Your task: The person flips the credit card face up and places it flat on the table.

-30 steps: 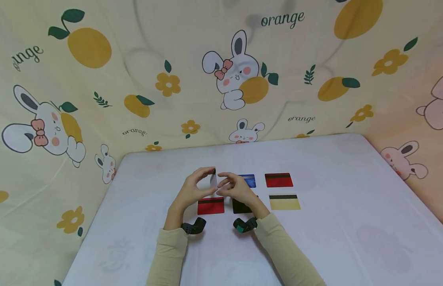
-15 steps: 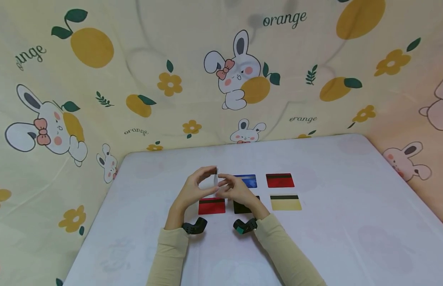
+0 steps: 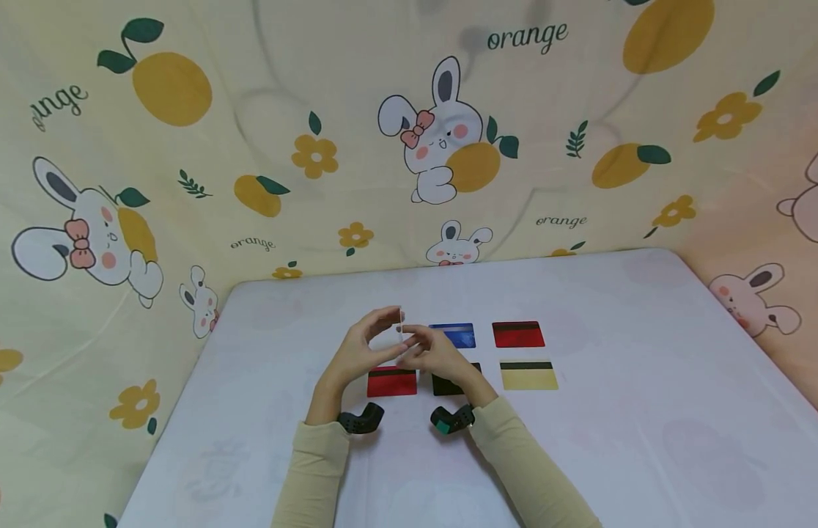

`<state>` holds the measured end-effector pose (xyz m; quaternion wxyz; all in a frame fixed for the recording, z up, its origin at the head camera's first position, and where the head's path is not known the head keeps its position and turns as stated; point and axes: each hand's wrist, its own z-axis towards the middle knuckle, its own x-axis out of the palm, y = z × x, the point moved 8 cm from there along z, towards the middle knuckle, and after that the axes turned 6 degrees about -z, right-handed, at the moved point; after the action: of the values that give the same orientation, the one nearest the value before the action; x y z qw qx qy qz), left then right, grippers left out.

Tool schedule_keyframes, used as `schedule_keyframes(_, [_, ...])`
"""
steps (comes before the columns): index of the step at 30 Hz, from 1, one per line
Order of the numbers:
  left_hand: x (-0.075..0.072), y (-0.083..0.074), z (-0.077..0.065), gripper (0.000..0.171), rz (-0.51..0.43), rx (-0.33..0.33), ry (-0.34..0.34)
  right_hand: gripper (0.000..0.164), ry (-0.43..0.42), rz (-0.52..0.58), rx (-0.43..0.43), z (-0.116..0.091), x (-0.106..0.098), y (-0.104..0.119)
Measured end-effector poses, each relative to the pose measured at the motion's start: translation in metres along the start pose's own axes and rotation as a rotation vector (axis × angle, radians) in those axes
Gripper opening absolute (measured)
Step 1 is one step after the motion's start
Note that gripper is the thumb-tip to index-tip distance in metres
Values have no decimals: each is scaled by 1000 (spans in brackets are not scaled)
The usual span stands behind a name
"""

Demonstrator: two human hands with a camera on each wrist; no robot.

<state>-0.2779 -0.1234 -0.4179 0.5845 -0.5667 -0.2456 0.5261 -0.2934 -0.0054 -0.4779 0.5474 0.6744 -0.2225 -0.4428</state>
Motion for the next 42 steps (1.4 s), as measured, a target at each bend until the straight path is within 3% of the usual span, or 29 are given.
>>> schedule_keyframes(12, [-1,-5,-1,62,6,41,-9,63,20,-2,6,-1,2,1])
schedule_keyframes(32, [-11,-7,-2,59,-3,94,-45,56,-15,5,25,-1,-4,-4])
schedule_keyframes(42, [-17,-4,-2,60,-37,82,-65,57,-49,28,36,1,-10,-4])
